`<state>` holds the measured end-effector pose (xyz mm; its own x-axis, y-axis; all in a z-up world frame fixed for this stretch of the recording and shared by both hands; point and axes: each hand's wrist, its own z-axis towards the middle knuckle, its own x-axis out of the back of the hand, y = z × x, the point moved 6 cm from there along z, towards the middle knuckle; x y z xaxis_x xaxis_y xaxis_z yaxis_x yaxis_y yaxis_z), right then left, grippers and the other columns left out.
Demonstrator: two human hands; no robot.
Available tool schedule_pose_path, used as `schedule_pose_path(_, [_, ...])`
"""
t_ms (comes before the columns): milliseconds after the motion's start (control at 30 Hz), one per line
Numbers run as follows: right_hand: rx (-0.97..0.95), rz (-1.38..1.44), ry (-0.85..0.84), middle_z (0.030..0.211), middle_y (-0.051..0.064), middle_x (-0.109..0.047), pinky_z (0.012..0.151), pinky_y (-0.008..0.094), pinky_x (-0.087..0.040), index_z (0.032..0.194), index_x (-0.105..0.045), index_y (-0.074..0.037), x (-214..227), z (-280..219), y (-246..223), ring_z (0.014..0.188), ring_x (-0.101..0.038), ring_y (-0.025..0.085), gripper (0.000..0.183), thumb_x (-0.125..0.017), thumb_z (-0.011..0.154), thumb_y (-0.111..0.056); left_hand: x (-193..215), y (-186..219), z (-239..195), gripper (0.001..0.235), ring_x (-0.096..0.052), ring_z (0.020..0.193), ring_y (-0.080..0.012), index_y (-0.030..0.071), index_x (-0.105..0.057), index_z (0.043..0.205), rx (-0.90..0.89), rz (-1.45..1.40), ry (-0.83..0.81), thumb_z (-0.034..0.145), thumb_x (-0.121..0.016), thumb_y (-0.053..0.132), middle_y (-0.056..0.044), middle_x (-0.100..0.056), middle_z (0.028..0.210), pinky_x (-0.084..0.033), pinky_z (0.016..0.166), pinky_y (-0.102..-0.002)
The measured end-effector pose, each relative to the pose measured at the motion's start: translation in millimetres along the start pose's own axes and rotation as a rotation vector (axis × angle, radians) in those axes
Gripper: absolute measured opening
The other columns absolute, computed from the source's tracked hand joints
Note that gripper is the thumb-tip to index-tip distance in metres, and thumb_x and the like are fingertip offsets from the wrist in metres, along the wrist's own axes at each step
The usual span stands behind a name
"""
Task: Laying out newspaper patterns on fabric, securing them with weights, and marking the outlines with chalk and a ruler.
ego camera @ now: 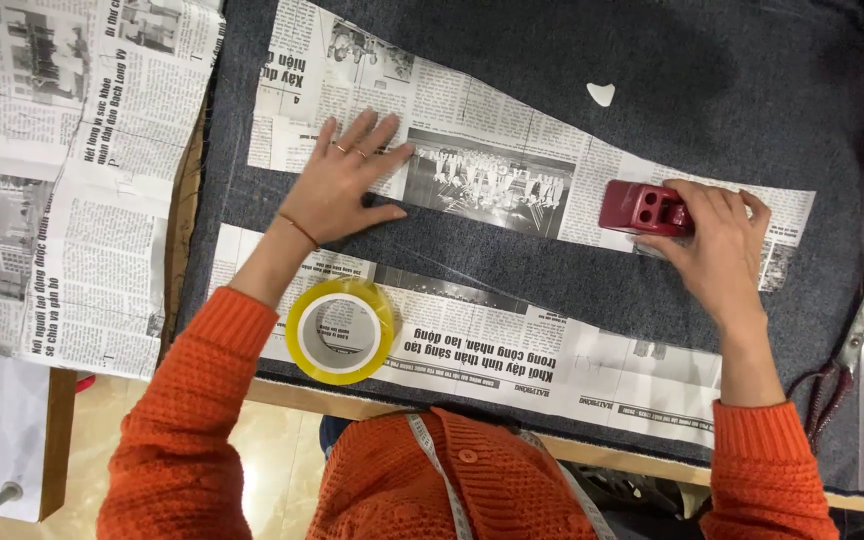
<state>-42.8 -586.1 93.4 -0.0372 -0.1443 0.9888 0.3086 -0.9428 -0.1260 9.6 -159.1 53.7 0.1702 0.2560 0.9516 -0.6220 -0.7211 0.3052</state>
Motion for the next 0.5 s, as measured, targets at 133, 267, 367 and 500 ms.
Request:
schedule_pose_path(133, [-0.006, 0.112, -0.023, 0.129, 0.019, -0.070, 0.112, 0.048, -0.031, 0.143, -0.061, -0.004, -1, 1, 3, 0.119, -0.060, 0.037, 0.068, -0.080, 0.087, -0.039, -34, -15, -9, 0.080, -0.007, 0.159, -0.0345, 0.027, -0.022, 0.168, 0.003, 0.135, 0.025, 0.104, -0.046, 0.069, -0.008, -0.009, 0.173, -0.013, 0.124, -0.069])
schedule_pose_path(267, [-0.022, 0.016, -0.038, 0.132, 0.017, -0.071, 0.104, 0.048, -0.037, 0.144, -0.062, -0.008, -3, 1, 6, 0.120, -0.062, 0.037, 0.069, -0.077, 0.088, -0.045, -40, -34, -11, 0.076, 0.007, 0.158, -0.0252, 0.029, -0.013, 0.169, 0.076, 0.156, 0.041, 0.108, -0.034, 0.070, -0.002, 0.004, 0.172, -0.005, 0.126, -0.065])
schedule_pose_path(367, [-0.026, 0.026, -0.043, 0.133, 0.018, -0.071, 0.104, 0.049, -0.038, 0.145, -0.062, -0.007, -3, 2, 6, 0.121, -0.061, 0.037, 0.070, -0.079, 0.087, -0.043, 3, -41, -14, 0.049, -0.021, 0.139, -0.0237, 0.023, -0.033, 0.149, 0.260, 0.140, 0.255, 0.103, -0.041, 0.038, -0.004, -0.023, 0.152, -0.018, 0.116, -0.067])
schedule_pose_path(500, [-0.036, 0.058, -0.053, 0.135, 0.021, -0.069, 0.102, 0.050, -0.041, 0.144, -0.062, -0.005, -3, 4, 7, 0.123, -0.061, 0.039, 0.071, -0.080, 0.086, -0.041, 8, -103, -69, 0.063, -0.055, 0.116, -0.0394, 0.015, -0.054, 0.129, 0.946, 0.055, 0.522, 0.085, -0.090, 0.041, -0.018, -0.060, 0.128, -0.044, 0.087, -0.061])
